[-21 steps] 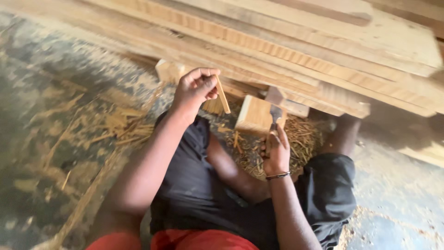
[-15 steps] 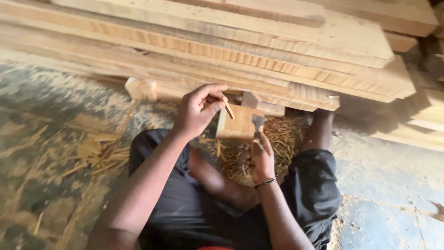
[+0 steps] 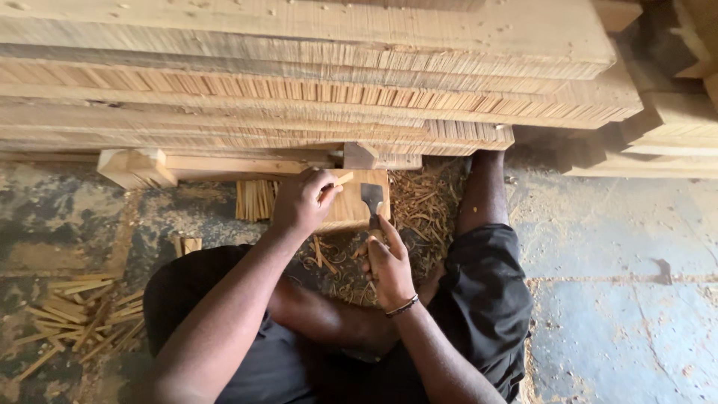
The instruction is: The person shapes a small piece of wood using a hand tool, removing thin shavings while sitting on the floor of a workshop.
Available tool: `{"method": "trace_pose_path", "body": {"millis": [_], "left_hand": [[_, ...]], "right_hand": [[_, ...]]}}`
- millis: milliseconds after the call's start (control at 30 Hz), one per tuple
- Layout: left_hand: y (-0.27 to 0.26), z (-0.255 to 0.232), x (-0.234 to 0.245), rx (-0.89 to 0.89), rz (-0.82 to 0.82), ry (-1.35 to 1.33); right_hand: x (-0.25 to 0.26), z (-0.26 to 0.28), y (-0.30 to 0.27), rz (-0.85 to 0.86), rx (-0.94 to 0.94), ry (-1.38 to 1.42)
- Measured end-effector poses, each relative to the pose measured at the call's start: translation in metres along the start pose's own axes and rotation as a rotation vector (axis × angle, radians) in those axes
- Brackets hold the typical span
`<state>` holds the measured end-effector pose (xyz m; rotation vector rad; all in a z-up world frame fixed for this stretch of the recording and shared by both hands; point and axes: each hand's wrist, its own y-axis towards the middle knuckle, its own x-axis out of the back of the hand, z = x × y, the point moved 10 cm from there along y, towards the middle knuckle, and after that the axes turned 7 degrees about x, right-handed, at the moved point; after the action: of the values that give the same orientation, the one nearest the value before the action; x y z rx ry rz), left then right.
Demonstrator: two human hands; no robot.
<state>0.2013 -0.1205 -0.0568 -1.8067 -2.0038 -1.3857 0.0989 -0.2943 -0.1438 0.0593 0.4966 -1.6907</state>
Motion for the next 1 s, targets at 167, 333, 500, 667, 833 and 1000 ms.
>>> {"method": "trace_pose_path", "body": {"millis": [167,333,500,667,833,1000], "left_hand": [[-0.017,0.008,-0.06,-0.06,0.274,0.23],[-0.051,0.053,-0.111,0.524,0.682,0.213],[-0.038,0.026,-0.124,0.041,0.578,0.451],[-0.035,0.022,-0.12,0.051,0.43,0.285],[-0.033,-0.001,-0.103,-0.111,0.324,0.361],[-0.025,-0.022,-0.066,-0.11,0.201,0.27]], "right_hand": [[0.002,-0.004,0.003,-0.022,-0.012,-0.035],[0.015,-0.005,0.002,-0.049,-0.048,-0.041],[0.019,-0.004,0.002,-0.037,-0.032,0.006],[0.021,-0.008,-0.001,-0.041,-0.026,-0.041],[0.023,-0.014,-0.011,-0.055,-0.052,-0.087],[0.025,-0.013,-0.029,-0.061,-0.039,-0.04]]}}
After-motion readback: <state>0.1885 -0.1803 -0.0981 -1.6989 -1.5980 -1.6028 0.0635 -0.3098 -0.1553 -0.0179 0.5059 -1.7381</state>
